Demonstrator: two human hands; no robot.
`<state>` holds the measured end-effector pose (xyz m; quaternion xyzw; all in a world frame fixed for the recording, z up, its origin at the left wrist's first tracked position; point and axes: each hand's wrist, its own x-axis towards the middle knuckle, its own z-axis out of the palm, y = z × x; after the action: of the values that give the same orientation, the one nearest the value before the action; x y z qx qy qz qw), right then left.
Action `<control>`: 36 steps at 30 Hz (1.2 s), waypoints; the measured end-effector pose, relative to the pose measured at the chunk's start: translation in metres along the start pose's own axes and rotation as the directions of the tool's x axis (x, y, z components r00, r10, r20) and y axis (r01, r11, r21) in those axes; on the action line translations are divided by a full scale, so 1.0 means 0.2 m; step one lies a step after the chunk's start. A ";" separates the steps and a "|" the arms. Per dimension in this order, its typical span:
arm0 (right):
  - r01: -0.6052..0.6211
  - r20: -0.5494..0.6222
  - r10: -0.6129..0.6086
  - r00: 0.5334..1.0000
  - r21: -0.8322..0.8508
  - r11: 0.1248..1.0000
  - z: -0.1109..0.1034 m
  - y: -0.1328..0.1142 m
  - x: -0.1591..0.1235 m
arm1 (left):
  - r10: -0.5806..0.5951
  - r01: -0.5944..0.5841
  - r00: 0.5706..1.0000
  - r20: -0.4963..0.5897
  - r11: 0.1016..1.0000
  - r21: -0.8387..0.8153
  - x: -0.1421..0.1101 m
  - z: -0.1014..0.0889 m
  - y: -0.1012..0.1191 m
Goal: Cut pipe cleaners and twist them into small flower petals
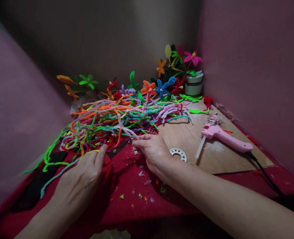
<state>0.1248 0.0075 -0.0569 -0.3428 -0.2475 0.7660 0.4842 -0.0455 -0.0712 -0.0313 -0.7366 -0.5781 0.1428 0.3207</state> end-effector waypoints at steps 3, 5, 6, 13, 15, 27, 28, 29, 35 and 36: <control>0.012 -0.019 -0.012 1.000 -0.013 1.000 0.00 0.00 0.00 | -0.012 0.012 1.000 0.011 1.000 0.008 0.00 -0.01 0.01; 0.016 -0.035 -0.017 0.999 -0.017 1.000 0.00 -0.01 0.00 | -0.008 0.008 1.000 0.013 1.000 0.010 0.00 -0.01 0.02; 0.014 -0.040 -0.015 0.999 -0.019 1.000 0.00 -0.01 0.00 | -0.004 0.004 1.000 0.015 1.000 0.010 0.00 -0.02 0.02; -0.010 -0.002 0.010 1.000 -0.042 0.999 0.00 -0.01 0.00 | 0.006 -0.003 0.999 0.051 0.998 -0.056 0.00 0.01 0.02; -0.011 0.007 0.012 1.000 -0.058 0.998 0.00 -0.01 0.00 | 0.013 -0.009 0.998 0.062 0.998 -0.060 0.00 0.02 0.02; -0.057 -0.036 0.053 0.998 -0.094 0.994 -0.01 -0.02 0.01 | 0.066 -0.070 0.990 0.125 0.997 0.027 0.04 -0.06 0.01; -0.063 -0.026 0.061 0.998 -0.092 0.994 -0.01 -0.02 0.01 | 0.064 -0.067 0.991 0.121 0.998 0.017 0.03 -0.06 0.02; -0.066 -0.016 0.065 0.998 -0.090 0.994 -0.01 -0.02 0.01 | 0.064 -0.065 0.991 0.118 0.998 0.003 0.03 -0.05 0.02; -0.063 0.044 0.066 0.997 -0.064 0.996 -0.02 -0.02 0.02 | 0.050 -0.021 0.987 0.151 0.982 -0.190 0.02 -0.02 0.00; -0.063 0.044 0.066 0.997 -0.063 0.996 -0.02 -0.03 0.02 | 0.049 -0.003 0.986 0.157 0.961 -0.276 0.02 0.00 0.00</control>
<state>0.1292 0.0129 -0.0564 -0.3476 -0.2707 0.7810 0.4426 -0.0438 -0.0668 -0.0302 -0.7674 -0.6068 0.1251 0.1653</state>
